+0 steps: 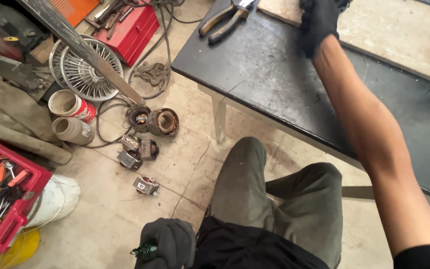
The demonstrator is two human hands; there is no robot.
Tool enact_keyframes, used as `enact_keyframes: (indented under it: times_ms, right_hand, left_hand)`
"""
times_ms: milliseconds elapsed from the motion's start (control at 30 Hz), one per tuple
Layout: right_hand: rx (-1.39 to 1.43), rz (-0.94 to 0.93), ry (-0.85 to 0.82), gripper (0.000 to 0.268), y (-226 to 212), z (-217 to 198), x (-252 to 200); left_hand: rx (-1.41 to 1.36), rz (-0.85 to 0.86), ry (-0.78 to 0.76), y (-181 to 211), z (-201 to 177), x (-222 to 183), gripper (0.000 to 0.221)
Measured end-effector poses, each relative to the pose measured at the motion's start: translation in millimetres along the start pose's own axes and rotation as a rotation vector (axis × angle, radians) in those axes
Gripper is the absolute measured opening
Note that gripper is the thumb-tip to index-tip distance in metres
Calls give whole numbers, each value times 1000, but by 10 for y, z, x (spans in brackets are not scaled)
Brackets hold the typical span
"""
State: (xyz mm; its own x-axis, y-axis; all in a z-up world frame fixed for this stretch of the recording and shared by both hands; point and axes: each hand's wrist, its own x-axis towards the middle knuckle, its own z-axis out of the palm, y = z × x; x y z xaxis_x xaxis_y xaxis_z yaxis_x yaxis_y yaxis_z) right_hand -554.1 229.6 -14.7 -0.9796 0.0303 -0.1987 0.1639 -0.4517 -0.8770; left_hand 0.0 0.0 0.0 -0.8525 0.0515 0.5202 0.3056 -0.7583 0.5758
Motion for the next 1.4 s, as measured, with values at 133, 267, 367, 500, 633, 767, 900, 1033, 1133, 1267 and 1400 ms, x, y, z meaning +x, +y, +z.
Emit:
enact_keyframes:
  times_ms: [133,267,367,500,633,767,900,1033,1133,1267,1400]
  right_hand:
    - [-96,-69,-29,18,-32,-105,-270]
    - [-158,-55,-14,8,-191,-196,-572]
    - [-313,-73,-29,9,-395,-223,-833]
    - [-314,-127,-9,6,-565,-410,-945]
    - [-469,-179,-14,37,-575,-302,-1264]
    - [-697,-478,-116,32,-377,-360,-1189]
    - [-1004,-1091,22,24,-130,-516,-462]
    - [-906,-951,109,24,134,-488,328]
    - [-641,-683,137,17,350,-308,637]
    - [-187,-192,195,14,303,-212,481]
    - [-25,-17,-83,5,-18,-220,-125]
  left_hand:
    - [6,20,116,-12,207,169,24]
    - [-7,-3,42,-96,130,166,25]
    - [16,-40,22,-106,151,210,27]
    - [20,-40,107,-135,334,276,17]
    - [-39,-46,13,-209,249,277,21]
    - [-19,-34,54,-237,304,303,18]
    - [15,-70,59,-171,311,318,13]
    - [15,-62,121,-181,303,268,10]
    - [-93,13,197,-282,274,227,9]
    - [-102,-22,130,-282,244,257,8]
    - [-134,-76,198,-270,245,212,13]
